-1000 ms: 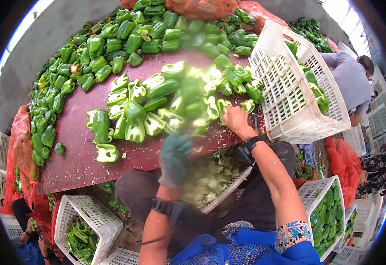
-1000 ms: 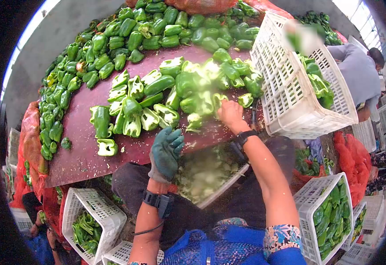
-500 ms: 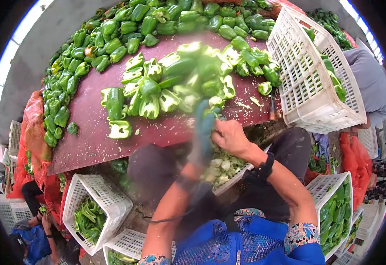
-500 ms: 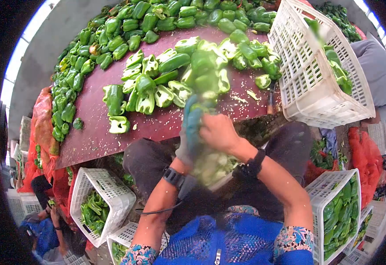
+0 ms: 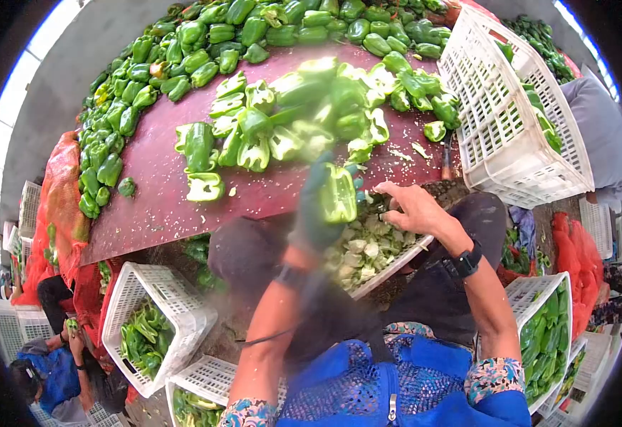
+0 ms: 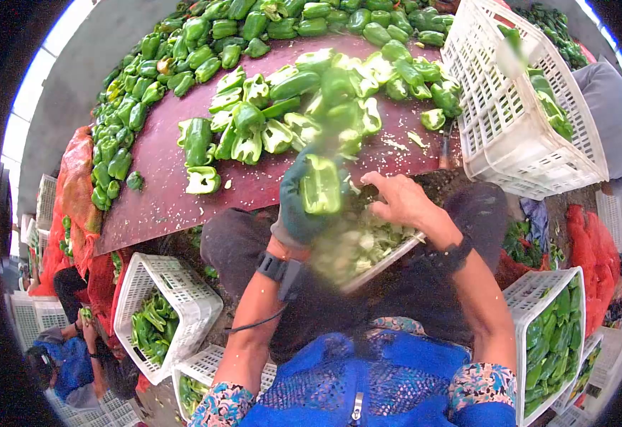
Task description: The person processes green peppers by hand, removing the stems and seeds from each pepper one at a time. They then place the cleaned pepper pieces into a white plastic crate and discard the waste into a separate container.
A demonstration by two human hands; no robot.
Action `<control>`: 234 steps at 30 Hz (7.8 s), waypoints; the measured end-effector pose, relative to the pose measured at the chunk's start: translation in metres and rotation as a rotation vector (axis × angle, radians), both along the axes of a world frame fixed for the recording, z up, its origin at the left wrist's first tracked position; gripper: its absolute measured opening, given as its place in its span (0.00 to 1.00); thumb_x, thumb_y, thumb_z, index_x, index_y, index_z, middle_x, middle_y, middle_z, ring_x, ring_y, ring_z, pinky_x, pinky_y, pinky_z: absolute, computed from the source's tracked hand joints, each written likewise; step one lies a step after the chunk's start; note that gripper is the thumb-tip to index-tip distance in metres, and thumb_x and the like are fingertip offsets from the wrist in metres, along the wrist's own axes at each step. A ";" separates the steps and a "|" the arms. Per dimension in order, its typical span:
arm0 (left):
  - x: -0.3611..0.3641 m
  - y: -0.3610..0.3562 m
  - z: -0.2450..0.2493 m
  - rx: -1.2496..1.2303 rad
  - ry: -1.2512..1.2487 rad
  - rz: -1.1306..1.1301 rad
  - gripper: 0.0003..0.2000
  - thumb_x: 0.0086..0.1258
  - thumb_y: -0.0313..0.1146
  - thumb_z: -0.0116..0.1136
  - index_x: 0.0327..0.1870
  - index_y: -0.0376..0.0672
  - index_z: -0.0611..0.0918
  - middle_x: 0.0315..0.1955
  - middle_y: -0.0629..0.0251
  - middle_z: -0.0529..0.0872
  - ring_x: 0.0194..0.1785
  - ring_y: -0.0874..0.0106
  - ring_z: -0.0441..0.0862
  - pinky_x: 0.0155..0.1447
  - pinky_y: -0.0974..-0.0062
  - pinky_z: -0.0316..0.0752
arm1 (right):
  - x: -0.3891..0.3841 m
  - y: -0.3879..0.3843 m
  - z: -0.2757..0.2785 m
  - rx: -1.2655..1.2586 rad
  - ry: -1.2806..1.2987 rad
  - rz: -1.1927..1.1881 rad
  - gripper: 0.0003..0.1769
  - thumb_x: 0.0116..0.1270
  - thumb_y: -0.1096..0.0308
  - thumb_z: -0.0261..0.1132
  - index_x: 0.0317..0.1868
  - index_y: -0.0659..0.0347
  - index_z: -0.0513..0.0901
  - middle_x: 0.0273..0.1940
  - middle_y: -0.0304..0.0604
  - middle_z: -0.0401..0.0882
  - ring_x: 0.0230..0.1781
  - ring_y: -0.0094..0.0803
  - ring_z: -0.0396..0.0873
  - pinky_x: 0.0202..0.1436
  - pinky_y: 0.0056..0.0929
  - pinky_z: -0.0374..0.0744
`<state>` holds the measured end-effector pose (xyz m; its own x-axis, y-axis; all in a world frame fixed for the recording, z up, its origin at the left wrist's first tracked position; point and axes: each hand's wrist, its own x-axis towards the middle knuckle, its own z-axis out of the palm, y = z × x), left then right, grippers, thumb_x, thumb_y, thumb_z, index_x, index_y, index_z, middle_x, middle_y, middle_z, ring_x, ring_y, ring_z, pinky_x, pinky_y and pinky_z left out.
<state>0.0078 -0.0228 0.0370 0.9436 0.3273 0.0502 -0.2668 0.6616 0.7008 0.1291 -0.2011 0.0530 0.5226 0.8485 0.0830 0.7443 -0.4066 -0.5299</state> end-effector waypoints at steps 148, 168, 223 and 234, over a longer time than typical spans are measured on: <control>0.000 0.006 0.012 0.710 -0.114 0.515 0.18 0.79 0.32 0.49 0.65 0.35 0.72 0.50 0.57 0.83 0.48 0.71 0.81 0.54 0.71 0.79 | -0.049 0.061 0.002 0.207 0.919 -0.238 0.24 0.65 0.54 0.67 0.50 0.67 0.82 0.32 0.43 0.86 0.26 0.27 0.83 0.30 0.29 0.81; 0.000 -0.009 0.004 0.295 0.192 0.662 0.15 0.65 0.23 0.56 0.54 0.39 0.79 0.44 0.64 0.82 0.41 0.73 0.79 0.42 0.77 0.76 | -0.057 0.079 -0.102 0.616 0.493 0.008 0.09 0.73 0.63 0.57 0.37 0.56 0.80 0.24 0.33 0.74 0.21 0.19 0.71 0.17 0.17 0.62; -0.023 -0.006 -0.013 -0.318 0.140 -0.127 0.17 0.76 0.38 0.54 0.60 0.40 0.73 0.49 0.52 0.84 0.39 0.68 0.83 0.43 0.73 0.83 | -0.042 -0.002 -0.045 0.359 -0.132 -0.390 0.12 0.66 0.69 0.62 0.49 0.62 0.78 0.33 0.46 0.79 0.30 0.32 0.82 0.39 0.36 0.80; -0.022 -0.005 -0.026 0.862 0.038 0.257 0.17 0.75 0.38 0.54 0.60 0.38 0.77 0.52 0.57 0.82 0.51 0.69 0.80 0.58 0.69 0.75 | -0.082 0.049 0.015 0.117 -0.326 -0.129 0.12 0.64 0.60 0.67 0.37 0.58 0.76 0.27 0.46 0.81 0.24 0.46 0.80 0.25 0.41 0.74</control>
<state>-0.0141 -0.0282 0.0110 0.8523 0.3920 0.3464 -0.3008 -0.1745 0.9376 0.0471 -0.1524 0.0684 0.5552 0.7521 0.3552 0.8280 -0.4591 -0.3219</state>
